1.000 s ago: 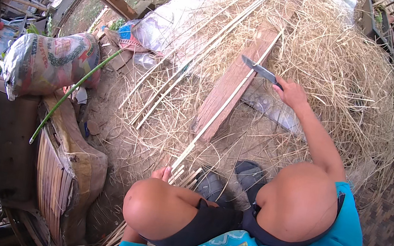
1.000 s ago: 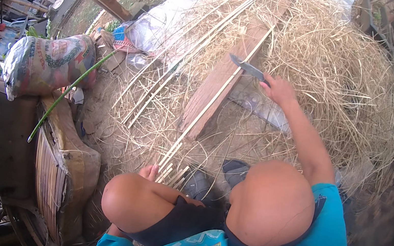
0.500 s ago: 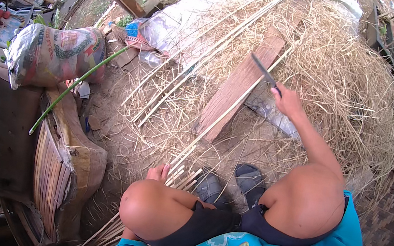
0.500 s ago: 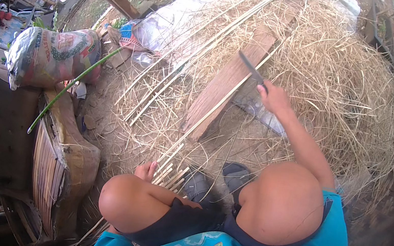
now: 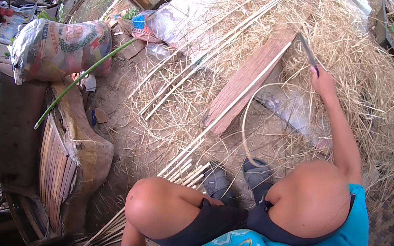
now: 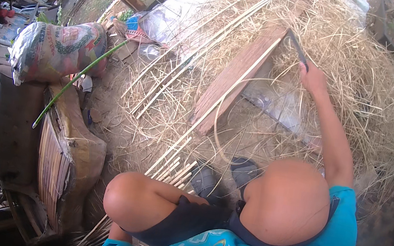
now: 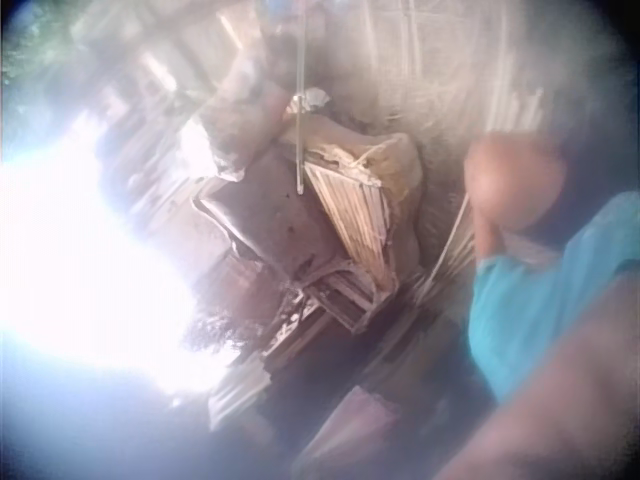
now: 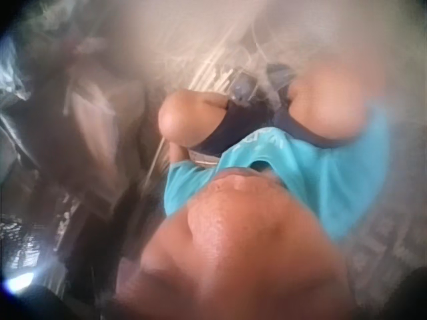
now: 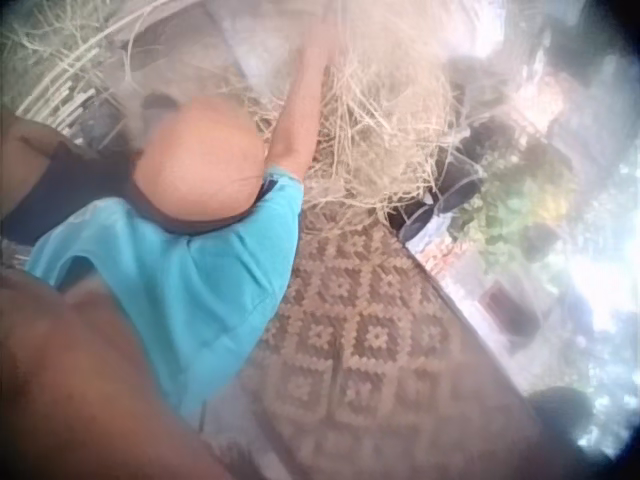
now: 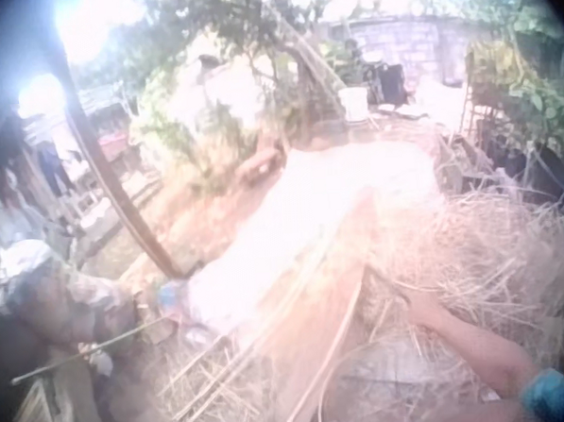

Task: The person sits on the ground and uses a machete to split long bamboo stalks into thin strips. They repeatedly position each stalk on a wooden board and strike it with the machete to separate the fibers.

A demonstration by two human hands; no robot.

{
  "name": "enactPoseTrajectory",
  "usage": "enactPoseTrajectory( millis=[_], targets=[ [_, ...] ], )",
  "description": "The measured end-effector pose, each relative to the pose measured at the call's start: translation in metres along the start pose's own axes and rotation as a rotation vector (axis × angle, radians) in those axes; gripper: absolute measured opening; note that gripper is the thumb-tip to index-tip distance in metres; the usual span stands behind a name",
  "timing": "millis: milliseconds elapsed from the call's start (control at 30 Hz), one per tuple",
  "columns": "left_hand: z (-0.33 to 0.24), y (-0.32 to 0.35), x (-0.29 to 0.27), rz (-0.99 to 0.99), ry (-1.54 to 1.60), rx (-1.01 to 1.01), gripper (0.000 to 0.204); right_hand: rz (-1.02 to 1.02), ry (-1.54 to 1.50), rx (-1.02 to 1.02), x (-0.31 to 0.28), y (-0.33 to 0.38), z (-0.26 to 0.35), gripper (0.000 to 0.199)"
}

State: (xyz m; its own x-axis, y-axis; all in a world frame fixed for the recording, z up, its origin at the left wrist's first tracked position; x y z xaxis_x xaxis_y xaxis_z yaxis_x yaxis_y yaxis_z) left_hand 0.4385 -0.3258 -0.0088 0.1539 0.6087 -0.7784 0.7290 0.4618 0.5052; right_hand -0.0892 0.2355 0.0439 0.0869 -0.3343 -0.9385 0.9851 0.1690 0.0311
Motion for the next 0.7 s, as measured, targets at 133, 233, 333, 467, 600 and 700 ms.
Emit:
enactPoseTrajectory(
  millis=[133,233,333,467,600,700],
  targets=[
    [-0.044,-0.023,0.020,0.016,-0.015,0.135,0.038,0.271,-0.209,-0.145,0.056,0.072,0.080,0.045],
    [-0.137,-0.066,0.036,-0.034,-0.013,0.332,0.038,0.315,-0.212,-0.398,0.096,0.150,0.162,0.048],
    [-0.172,-0.086,0.052,-0.148,-0.096,0.466,0.036,0.518,-0.154,-0.680,0.119,0.209,0.229,0.049],
    [-0.145,-0.073,0.061,0.024,-0.221,0.330,0.035,0.206,-0.199,-0.083,0.076,0.068,0.074,0.043],
    [-0.134,-0.067,0.059,0.050,-0.127,0.331,0.043,0.030,-0.025,0.139,0.019,0.023,-0.013,0.042],
    [-0.187,-0.084,0.056,0.055,0.070,0.379,0.049,0.130,-0.195,-0.137,0.060,0.090,0.087,0.044]
  ],
)
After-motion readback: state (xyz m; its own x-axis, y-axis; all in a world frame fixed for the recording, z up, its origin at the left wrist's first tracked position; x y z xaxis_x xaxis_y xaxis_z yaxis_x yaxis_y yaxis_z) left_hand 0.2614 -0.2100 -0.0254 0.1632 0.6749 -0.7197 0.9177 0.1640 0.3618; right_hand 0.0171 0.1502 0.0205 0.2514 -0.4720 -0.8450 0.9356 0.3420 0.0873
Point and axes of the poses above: each hand's wrist, its own y-axis away from the middle knuckle, its own x-axis out of the palm, z = x × y, the point moved 9 cm from there along -y, towards the middle knuckle, and after that the axes turned 5 degrees about -x, right-handed, at the moved point
